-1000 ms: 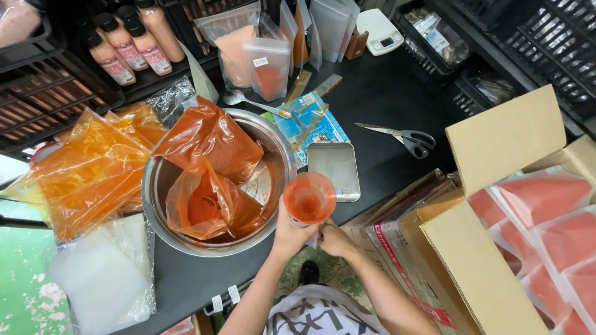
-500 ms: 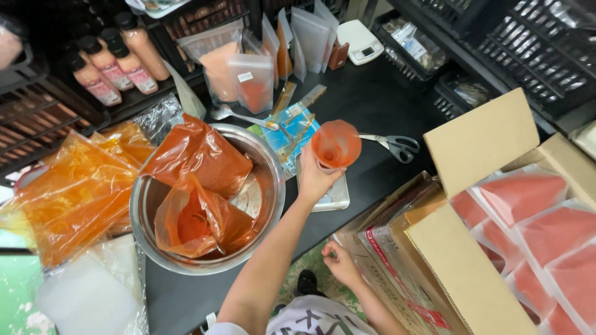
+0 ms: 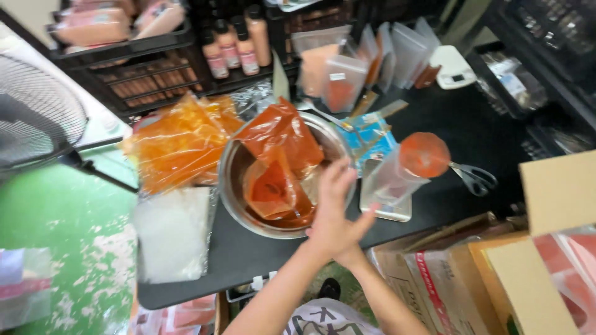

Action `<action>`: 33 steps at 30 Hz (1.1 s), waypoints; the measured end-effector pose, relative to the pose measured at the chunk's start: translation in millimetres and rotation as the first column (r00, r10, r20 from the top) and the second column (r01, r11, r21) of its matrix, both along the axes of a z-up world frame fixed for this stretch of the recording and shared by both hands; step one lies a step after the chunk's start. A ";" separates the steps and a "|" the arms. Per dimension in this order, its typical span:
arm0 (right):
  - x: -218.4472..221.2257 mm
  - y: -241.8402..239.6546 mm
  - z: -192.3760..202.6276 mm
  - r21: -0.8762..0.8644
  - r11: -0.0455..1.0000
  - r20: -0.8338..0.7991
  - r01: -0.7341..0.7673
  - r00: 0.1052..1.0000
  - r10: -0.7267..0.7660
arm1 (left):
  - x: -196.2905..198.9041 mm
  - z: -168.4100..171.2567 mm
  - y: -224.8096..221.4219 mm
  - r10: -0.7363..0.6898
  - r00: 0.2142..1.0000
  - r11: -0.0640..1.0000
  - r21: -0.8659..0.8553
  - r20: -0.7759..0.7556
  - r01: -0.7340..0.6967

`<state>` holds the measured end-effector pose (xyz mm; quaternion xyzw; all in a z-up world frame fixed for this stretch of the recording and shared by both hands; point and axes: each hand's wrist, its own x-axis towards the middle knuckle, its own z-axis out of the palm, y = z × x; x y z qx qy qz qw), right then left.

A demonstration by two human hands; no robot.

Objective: Filling a plastic cup with red sauce using a spoon and packing sealed sauce bags into a cardboard box.

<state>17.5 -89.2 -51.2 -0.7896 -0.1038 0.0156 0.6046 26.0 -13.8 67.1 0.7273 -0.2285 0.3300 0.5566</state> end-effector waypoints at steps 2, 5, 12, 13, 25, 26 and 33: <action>8.4 30.8 23.2 -0.128 0.990 -0.032 -0.066 0.998 0.062 | 5.5 0.8 55.2 0.140 0.990 0.988 -0.066 -0.029 -0.141; 30.1 58.8 21.1 -0.254 0.966 0.173 -0.051 0.980 0.098 | 3.8 -17.8 127.4 0.358 0.915 0.903 -0.181 -0.184 -0.389; 43.0 59.2 29.9 -0.329 0.913 0.686 0.241 0.725 0.056 | -28.0 -54.4 174.4 -0.052 0.598 0.696 -0.458 -0.799 -0.552; 45.6 63.4 25.6 -0.332 0.911 0.688 0.244 0.723 0.057 | -23.8 -69.3 176.3 -0.056 0.600 0.696 -0.463 -0.798 -0.550; 13.8 90.1 8.3 -0.208 0.952 0.442 0.224 0.890 -0.113 | -7.2 -102.6 184.7 -0.306 0.532 0.757 -0.540 -0.789 -0.366; 13.3 88.5 5.2 -0.142 0.958 0.350 0.248 0.918 -0.186 | -8.2 -101.3 183.6 -0.307 0.529 0.756 -0.540 -0.791 -0.370; 17.4 70.4 14.4 0.265 0.845 -0.118 0.464 0.885 -0.450 | -17.1 -79.5 179.6 -0.292 0.512 0.758 -0.522 -0.808 -0.392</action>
